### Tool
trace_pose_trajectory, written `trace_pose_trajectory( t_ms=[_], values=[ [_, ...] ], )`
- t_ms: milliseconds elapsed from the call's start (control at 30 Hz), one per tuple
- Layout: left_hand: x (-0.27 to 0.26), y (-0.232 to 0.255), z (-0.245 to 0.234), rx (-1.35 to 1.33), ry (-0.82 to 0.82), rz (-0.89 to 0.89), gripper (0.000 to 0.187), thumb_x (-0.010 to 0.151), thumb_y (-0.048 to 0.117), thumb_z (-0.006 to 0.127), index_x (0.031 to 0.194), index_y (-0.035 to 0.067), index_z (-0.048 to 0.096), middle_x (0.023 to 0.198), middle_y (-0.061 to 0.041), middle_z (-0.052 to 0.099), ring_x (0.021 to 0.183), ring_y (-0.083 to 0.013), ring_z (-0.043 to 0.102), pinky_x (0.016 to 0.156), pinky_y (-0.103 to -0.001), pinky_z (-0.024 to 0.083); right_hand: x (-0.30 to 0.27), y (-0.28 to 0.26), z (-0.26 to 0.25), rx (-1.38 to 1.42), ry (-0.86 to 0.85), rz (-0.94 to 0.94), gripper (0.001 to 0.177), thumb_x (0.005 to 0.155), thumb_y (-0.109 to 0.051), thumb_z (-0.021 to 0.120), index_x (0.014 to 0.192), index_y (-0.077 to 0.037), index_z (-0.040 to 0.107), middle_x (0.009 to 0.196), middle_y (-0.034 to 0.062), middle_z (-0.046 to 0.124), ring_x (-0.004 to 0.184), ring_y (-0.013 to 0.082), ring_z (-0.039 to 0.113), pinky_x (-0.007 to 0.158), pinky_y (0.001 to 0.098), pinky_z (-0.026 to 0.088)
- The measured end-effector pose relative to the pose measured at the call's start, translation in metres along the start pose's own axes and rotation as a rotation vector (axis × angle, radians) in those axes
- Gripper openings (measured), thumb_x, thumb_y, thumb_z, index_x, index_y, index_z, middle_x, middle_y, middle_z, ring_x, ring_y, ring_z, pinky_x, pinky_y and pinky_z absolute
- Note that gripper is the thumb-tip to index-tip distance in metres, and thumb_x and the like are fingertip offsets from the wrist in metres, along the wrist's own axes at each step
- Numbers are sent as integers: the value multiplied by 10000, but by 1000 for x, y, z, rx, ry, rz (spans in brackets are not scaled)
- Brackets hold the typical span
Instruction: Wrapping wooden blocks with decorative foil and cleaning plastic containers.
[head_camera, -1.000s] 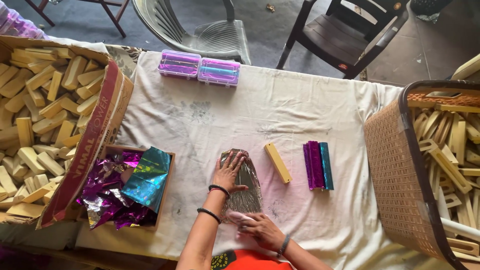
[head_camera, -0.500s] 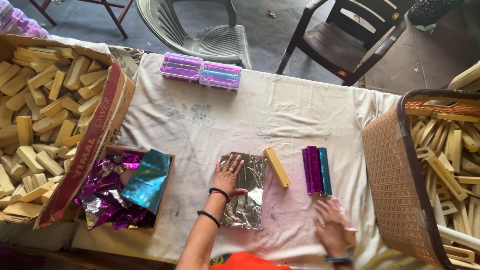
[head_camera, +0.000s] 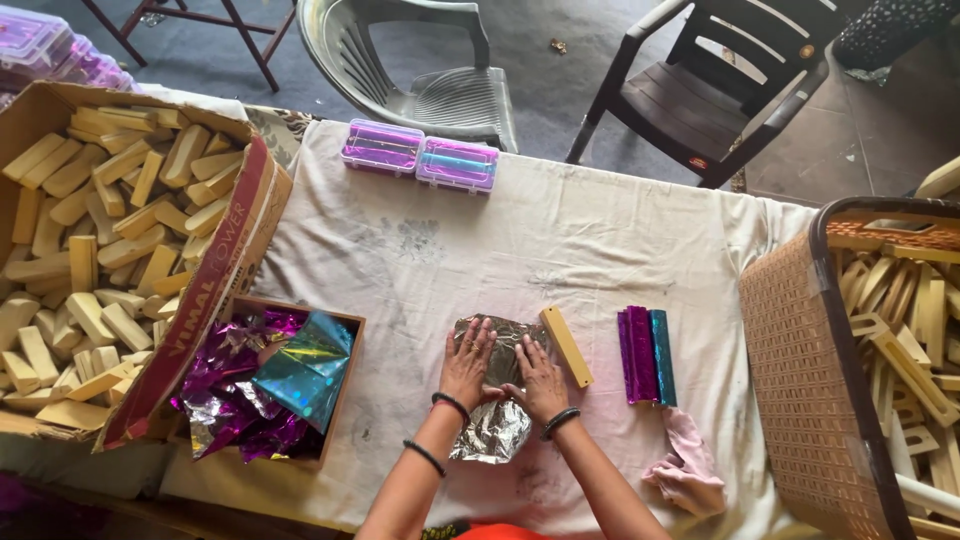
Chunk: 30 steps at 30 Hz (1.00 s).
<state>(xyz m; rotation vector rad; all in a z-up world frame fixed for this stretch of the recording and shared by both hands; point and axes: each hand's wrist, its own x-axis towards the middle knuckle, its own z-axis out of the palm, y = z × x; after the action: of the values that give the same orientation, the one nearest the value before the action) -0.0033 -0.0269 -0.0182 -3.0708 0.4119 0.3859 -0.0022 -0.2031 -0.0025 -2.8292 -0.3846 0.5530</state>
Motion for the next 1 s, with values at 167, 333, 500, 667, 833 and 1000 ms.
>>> trace_pose_trajectory(
  t_ms=[167, 333, 500, 667, 833, 1000],
  values=[
    [-10, 27, 63, 158, 335, 49, 1094, 795, 720, 670, 1647, 237, 182, 1732, -91, 0, 1589, -285, -34, 1266, -495, 22, 2, 1, 0, -60, -13, 3, 901, 872, -534, 704, 1589, -212, 265, 1705, 6, 132, 1555, 211, 173, 1195, 500, 305],
    [-30, 42, 41, -145, 157, -33, 963, 848, 676, 627, 1627, 296, 207, 1714, -102, -58, 1558, -331, -114, 1213, -571, -39, -4, 22, 16, 16, 69, -83, 845, 890, -467, 734, 1565, -171, 320, 1687, 44, 154, 1542, 230, 182, 1192, 516, 303],
    [-40, 45, 11, -279, -24, -47, 1023, 801, 810, 570, 1634, 390, 152, 1715, -82, -146, 1554, -348, -187, 1218, -641, -78, -10, 74, 69, 190, 387, -226, 379, 945, -242, 712, 1307, -149, 651, 1374, 73, 671, 1222, 197, 662, 1045, 328, 581],
    [-38, 46, 21, -269, -16, -59, 1047, 779, 838, 567, 1634, 400, 152, 1712, -85, -152, 1554, -346, -192, 1218, -640, -75, -3, 86, 16, 120, 489, 40, 345, 960, -264, 704, 1267, -115, 658, 1163, 84, 720, 1000, 199, 709, 817, 300, 623],
    [-37, 47, 23, -278, 22, -65, 1047, 768, 842, 577, 1625, 402, 166, 1716, -80, -132, 1557, -336, -185, 1220, -637, -62, 12, 86, -7, 2, 476, 115, 605, 799, -332, 833, 1282, -39, 616, 1074, 133, 726, 963, 237, 707, 830, 350, 605],
    [-39, 46, 25, -284, 33, -62, 1061, 762, 835, 593, 1630, 390, 176, 1718, -87, -113, 1558, -340, -171, 1215, -643, -51, 34, 108, 23, -63, 384, 167, 563, 845, -324, 798, 1315, -75, 614, 1035, 99, 758, 843, 196, 753, 737, 300, 638]
  ],
)
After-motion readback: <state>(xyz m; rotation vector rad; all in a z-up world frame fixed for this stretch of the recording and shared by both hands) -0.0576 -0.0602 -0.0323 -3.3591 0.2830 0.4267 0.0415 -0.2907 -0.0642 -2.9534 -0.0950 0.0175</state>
